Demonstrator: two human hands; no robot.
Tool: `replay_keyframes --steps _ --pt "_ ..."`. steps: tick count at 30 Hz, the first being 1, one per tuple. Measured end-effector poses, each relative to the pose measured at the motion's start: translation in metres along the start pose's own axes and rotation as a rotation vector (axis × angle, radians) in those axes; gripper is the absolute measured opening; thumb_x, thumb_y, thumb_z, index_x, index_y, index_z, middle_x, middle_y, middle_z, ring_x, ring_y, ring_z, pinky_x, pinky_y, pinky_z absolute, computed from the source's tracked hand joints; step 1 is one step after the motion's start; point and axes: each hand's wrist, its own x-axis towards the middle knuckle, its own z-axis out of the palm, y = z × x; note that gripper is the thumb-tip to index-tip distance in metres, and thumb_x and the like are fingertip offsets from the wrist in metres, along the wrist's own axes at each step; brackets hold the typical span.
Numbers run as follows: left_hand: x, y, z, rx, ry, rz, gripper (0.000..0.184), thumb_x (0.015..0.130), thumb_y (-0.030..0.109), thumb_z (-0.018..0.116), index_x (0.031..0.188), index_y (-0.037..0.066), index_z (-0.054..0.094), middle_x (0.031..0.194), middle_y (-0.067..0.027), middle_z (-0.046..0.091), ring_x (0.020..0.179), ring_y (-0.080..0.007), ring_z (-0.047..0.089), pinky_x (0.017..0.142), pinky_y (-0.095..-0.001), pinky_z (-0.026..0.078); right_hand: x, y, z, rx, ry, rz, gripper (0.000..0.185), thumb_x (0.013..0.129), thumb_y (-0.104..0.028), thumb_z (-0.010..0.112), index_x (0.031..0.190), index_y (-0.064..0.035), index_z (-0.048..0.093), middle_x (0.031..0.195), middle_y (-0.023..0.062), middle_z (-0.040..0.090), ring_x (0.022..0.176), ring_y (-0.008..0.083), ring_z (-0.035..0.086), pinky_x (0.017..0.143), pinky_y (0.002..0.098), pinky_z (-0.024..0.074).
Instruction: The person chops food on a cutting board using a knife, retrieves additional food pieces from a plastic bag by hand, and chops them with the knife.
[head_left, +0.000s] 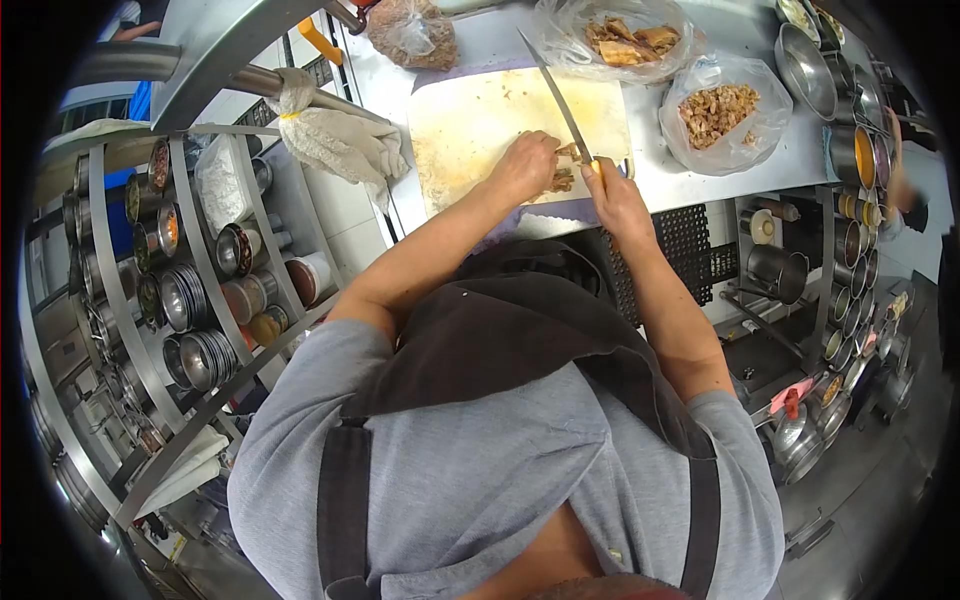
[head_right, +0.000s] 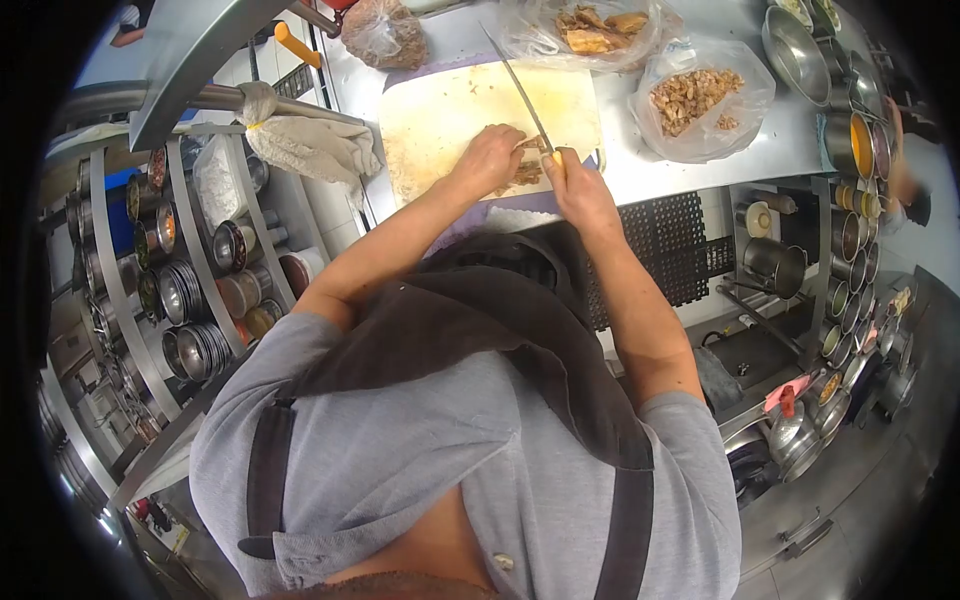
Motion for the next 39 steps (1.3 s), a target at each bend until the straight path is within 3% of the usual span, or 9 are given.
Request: replay_keyframes --steps 6,11,23,26,32,39 --pt "-0.004 -0.003 0.000 0.007 0.003 -0.005 0.008 0.080 0.005 0.062 0.085 -0.001 0.065 0.083 -0.0181 0.063 0.084 -0.0369 0.060 0.080 -0.0450 0.049 0.004 -0.017 -0.001 0.110 0.081 -0.094 0.033 0.102 -0.034 0.045 0.112 -0.0037 0.053 0.078 0.0294 0.064 0.078 0.0502 0.061 0.068 0.0583 0.0459" --pt "0.000 -0.004 0.001 0.023 -0.010 0.013 0.006 0.080 0.004 0.063 0.084 0.000 0.065 0.081 -0.0175 0.063 0.082 -0.0364 0.060 0.078 -0.0451 0.050 0.019 0.016 0.032 -0.075 -0.010 -0.009 0.033 0.102 -0.036 0.043 0.110 -0.0066 0.054 0.079 0.0294 0.064 0.078 0.0509 0.061 0.068 0.0595 0.0458" --pt "-0.007 0.002 -0.004 -0.032 0.041 -0.023 0.007 0.080 0.006 0.065 0.083 0.000 0.066 0.082 -0.0174 0.064 0.082 -0.0363 0.062 0.077 -0.0447 0.050 0.002 -0.020 -0.002 0.071 0.089 -0.062 0.031 0.102 -0.034 0.045 0.106 -0.0048 0.054 0.077 0.0293 0.064 0.077 0.0496 0.062 0.066 0.0582 0.0460" --pt "-0.007 -0.005 0.004 -0.021 0.054 -0.002 0.005 0.079 0.005 0.064 0.080 0.000 0.066 0.079 -0.0169 0.064 0.080 -0.0361 0.061 0.076 -0.0444 0.051 0.008 0.001 0.025 -0.101 -0.017 -0.002 0.029 0.102 -0.032 0.045 0.107 -0.0048 0.054 0.075 0.0289 0.064 0.074 0.0493 0.062 0.065 0.0580 0.0462" --pt "0.003 -0.014 0.006 0.003 0.077 0.056 0.004 0.079 0.004 0.063 0.076 0.001 0.065 0.076 -0.0167 0.062 0.076 -0.0363 0.061 0.073 -0.0440 0.051 0.023 0.016 0.032 -0.039 0.029 -0.085 0.029 0.101 -0.032 0.045 0.102 -0.0036 0.052 0.076 0.0307 0.063 0.076 0.0510 0.061 0.068 0.0588 0.0466" --pt "-0.001 -0.001 0.003 -0.024 0.121 -0.019 0.004 0.080 0.004 0.064 0.080 0.000 0.065 0.078 -0.0174 0.063 0.080 -0.0371 0.061 0.075 -0.0450 0.051 0.019 0.014 0.035 -0.067 -0.018 -0.011 0.033 0.102 -0.034 0.043 0.098 -0.0031 0.052 0.080 0.0321 0.064 0.079 0.0518 0.061 0.070 0.0599 0.0460"
